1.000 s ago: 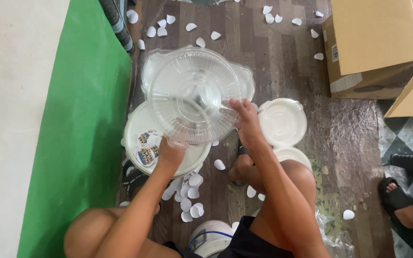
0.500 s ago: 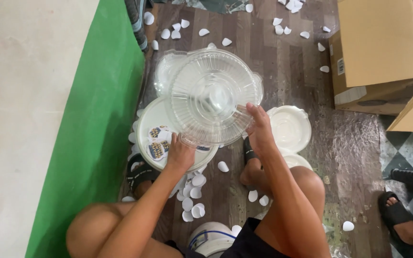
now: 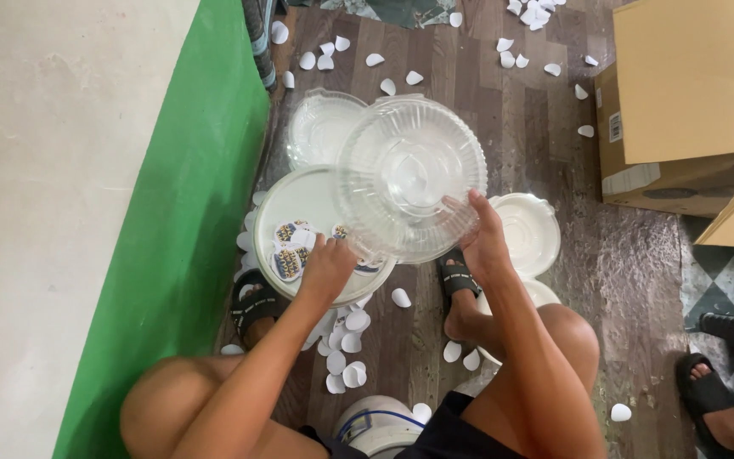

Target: The person sits on the floor and assembles small white plastic components into a larger clear plastic base. They insert the pieces into the base and then place a decorative sticker on top of the assembled unit.

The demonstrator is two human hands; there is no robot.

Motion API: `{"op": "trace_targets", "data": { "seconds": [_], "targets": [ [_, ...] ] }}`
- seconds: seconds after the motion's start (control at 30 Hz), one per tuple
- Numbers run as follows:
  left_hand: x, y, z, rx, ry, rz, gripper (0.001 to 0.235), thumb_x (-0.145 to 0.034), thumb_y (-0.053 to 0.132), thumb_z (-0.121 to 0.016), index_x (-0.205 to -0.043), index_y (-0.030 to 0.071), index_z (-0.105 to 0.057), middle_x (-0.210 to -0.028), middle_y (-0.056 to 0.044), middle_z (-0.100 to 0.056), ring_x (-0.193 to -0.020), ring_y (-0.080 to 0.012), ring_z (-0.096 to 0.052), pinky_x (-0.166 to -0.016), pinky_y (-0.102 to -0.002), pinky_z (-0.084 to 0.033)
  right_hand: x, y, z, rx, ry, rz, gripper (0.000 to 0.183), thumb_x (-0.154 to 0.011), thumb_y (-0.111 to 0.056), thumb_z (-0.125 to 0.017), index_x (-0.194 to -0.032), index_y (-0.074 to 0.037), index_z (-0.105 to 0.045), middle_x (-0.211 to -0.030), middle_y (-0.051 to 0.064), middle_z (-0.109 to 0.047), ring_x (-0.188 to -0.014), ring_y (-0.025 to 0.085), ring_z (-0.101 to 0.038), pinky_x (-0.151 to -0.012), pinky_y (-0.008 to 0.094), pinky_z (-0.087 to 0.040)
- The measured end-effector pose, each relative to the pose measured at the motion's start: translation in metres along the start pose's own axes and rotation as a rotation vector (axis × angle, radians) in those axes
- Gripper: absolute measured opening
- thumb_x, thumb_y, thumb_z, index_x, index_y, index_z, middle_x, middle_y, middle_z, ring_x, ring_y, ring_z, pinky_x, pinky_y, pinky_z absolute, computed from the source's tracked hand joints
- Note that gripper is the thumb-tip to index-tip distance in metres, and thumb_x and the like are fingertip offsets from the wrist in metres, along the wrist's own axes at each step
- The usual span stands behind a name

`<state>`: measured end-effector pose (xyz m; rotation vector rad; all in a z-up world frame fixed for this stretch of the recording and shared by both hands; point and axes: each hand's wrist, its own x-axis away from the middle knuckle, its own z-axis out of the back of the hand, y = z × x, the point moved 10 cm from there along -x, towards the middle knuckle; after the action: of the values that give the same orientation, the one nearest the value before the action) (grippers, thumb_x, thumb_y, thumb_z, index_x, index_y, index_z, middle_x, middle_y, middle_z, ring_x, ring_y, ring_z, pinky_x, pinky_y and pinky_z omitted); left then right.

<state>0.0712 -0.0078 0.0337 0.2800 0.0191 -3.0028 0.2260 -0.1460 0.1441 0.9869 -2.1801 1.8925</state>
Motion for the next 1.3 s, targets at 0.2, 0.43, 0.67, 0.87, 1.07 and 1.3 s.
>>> {"op": "trace_targets", "data": {
  "seconds": [0.2, 0.43, 0.67, 0.87, 1.07, 1.3],
  "targets": [
    [0.011, -0.010, -0.002, 0.066, -0.014, 0.051, 0.015, -0.083, -0.006, -0.067, -0.094, 0.004, -0.070, -0.076, -0.004, -0.060, -0.069, -0.0238, -0.065, -0.071, -0.041, -0.049, 0.004, -0.002, -0.009, 0.025, -0.015, -0.054, 0.060, -0.086, -0.062, -0.066, -0.120, -0.013, -0.068, -0.113, 0.005, -0.072, -0.102, 0.021, -0.074, -0.089, 0.038, -0.061],
    [-0.001, -0.099, 0.061, 0.137, -0.003, 0.330, 0.020, -0.090, 0.009, -0.063, -0.071, 0.012, -0.069, -0.061, -0.004, -0.062, -0.061, -0.0271, -0.068, -0.065, -0.045, -0.051, -0.007, 0.037, 0.017, 0.193, -0.026, -0.132, 0.050, -0.089, -0.048, -0.076, -0.117, -0.008, -0.067, -0.105, 0.011, -0.070, -0.094, 0.028, -0.074, -0.083, 0.048, -0.062],
    [0.020, -0.173, 0.105, 0.589, 0.017, 0.897, 0.018, -0.094, 0.036, -0.062, -0.093, 0.027, -0.078, -0.082, -0.002, -0.077, -0.085, -0.0375, -0.074, -0.078, -0.054, -0.059, 0.010, 0.081, -0.003, 0.515, -0.061, -0.211, 0.058, -0.080, -0.060, -0.081, -0.098, -0.006, -0.073, -0.089, 0.007, -0.063, -0.077, 0.018, -0.063, -0.058, 0.037, -0.056],
    [0.015, -0.160, 0.101, 0.626, -0.017, 0.944, 0.021, -0.093, 0.038, -0.064, -0.103, 0.030, -0.081, -0.094, 0.000, -0.079, -0.087, -0.0305, -0.076, -0.080, -0.051, -0.060, -0.007, 0.116, -0.001, 0.551, -0.118, -0.224, 0.071, -0.083, -0.070, -0.077, -0.105, -0.003, -0.069, -0.089, 0.015, -0.065, -0.079, 0.028, -0.069, -0.066, 0.045, -0.062],
    [0.017, -0.157, 0.119, 0.610, -0.050, 0.936, 0.023, -0.091, 0.037, -0.064, -0.102, 0.028, -0.081, -0.093, -0.003, -0.079, -0.088, -0.0346, -0.075, -0.082, -0.053, -0.060, -0.021, 0.109, -0.009, 0.980, -0.142, -0.108, 0.084, -0.089, -0.083, -0.058, -0.108, -0.001, -0.059, -0.104, 0.031, -0.064, -0.108, 0.049, -0.066, -0.086, 0.056, -0.053],
    [0.029, -0.181, 0.145, 0.630, 0.175, 0.913, 0.022, -0.092, 0.028, -0.066, -0.102, 0.016, -0.081, -0.093, -0.014, -0.078, -0.089, -0.0437, -0.073, -0.082, -0.058, -0.058, 0.000, 0.072, -0.039, 1.368, -0.086, 0.013, 0.080, -0.093, -0.081, -0.045, -0.109, -0.004, -0.059, -0.103, 0.031, -0.070, -0.106, 0.050, -0.069, -0.090, 0.056, -0.055]
  ]
}}
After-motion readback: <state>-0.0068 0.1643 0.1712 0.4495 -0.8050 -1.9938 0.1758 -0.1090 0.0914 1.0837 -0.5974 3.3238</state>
